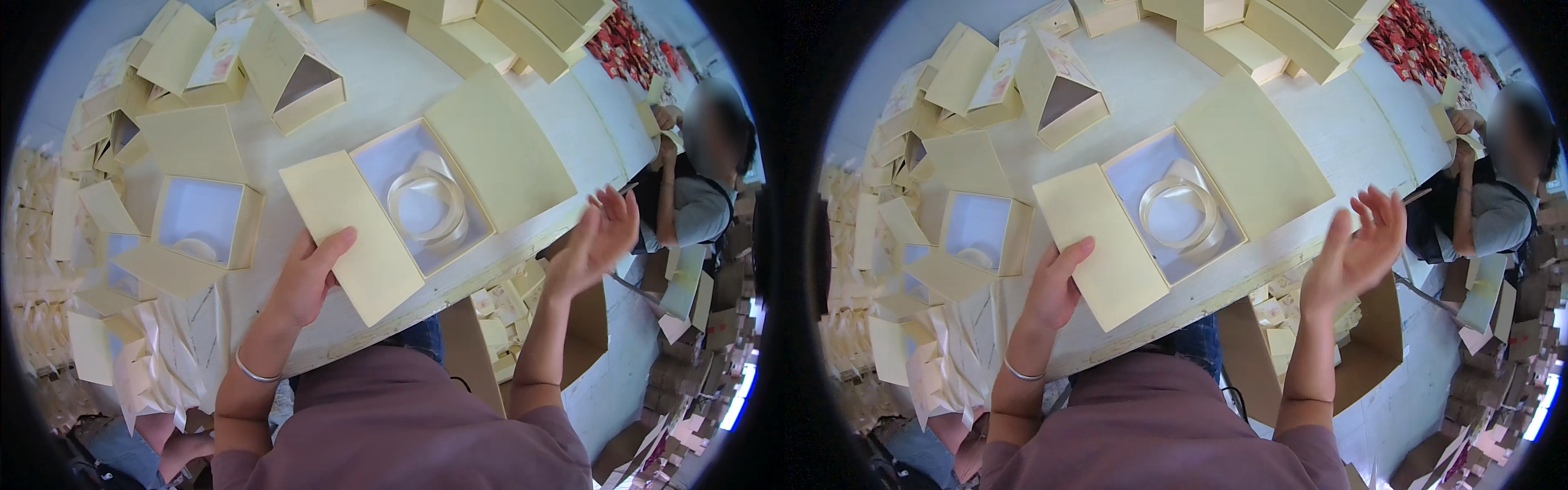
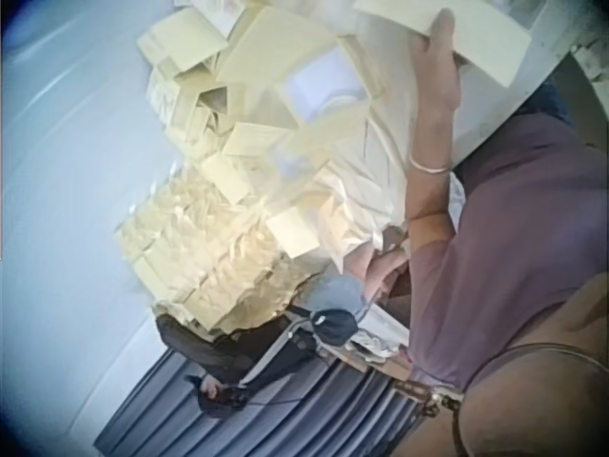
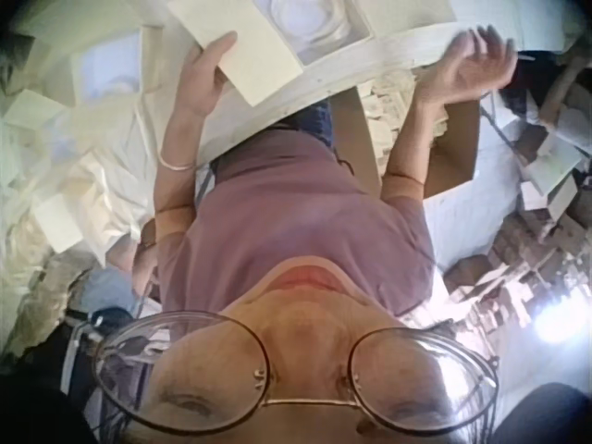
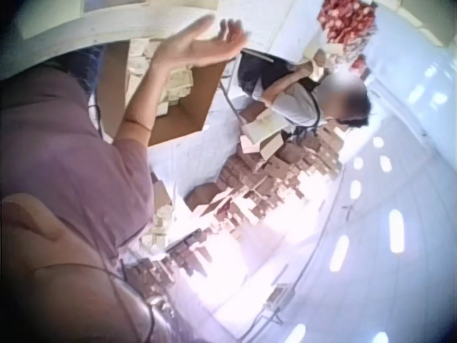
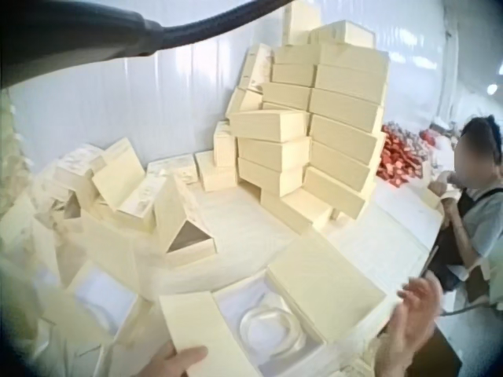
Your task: The person repeatedly picks up small beige boxes from a table, opens them, places a white ribbon inside each box, and then closes the boxes. The process is repeated continuously with multiple boxes.
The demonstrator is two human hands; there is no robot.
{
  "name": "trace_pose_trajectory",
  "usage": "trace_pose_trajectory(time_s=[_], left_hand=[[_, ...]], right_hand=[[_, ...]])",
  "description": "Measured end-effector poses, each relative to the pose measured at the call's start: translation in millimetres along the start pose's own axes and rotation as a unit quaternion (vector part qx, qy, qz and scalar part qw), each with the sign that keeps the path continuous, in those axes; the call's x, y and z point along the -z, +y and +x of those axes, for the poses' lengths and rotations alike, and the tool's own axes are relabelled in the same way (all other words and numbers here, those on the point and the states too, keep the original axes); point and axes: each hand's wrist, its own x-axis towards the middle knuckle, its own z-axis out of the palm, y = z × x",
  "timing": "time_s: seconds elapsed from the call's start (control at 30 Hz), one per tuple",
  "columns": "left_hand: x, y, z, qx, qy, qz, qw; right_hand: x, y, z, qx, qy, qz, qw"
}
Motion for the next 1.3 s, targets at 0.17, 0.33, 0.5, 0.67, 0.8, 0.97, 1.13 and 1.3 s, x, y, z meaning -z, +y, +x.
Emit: trace_pose_trajectory(time_s=[0.17, 0.33, 0.5, 0.67, 0.8, 0.97, 1.13, 1.3], left_hand=[[-5.6, 9.0, -1.9, 0.018, 0.003, 0.053, 0.998], [-16.6, 14.3, 12.0, -0.393, 0.116, 0.324, 0.853], [-40.6, 50.7, -3.1, -0.471, 0.110, 0.587, 0.650], [-58.6, 60.2, 11.0, -0.368, -0.047, 0.345, 0.862], [-43.2, 70.1, 28.3, -0.262, -0.081, 0.187, 0.943], [-50.1, 69.7, 29.3, -0.255, -0.069, 0.208, 0.942], [-47.2, 76.2, 26.5, -0.249, -0.065, 0.212, 0.943], [-34.6, 101.8, 31.6, -0.125, -0.224, 0.004, 0.967]], right_hand=[[-45.9, -59.9, 14.1, 0.196, -0.422, -0.004, 0.885], [-98.9, -20.9, -1.4, 0.301, -0.530, -0.148, 0.779], [-84.7, -61.6, 53.2, 0.029, -0.524, -0.024, 0.851], [-65.9, -78.0, 93.9, -0.212, -0.508, 0.198, 0.811], [-30.1, -58.1, 118.0, -0.316, -0.361, 0.489, 0.728], [27.8, -36.7, 153.3, -0.332, -0.174, 0.629, 0.681], [98.7, 2.7, 195.6, -0.218, -0.175, 0.568, 0.774], [128.7, -17.7, 188.7, -0.173, -0.183, 0.324, 0.912]])
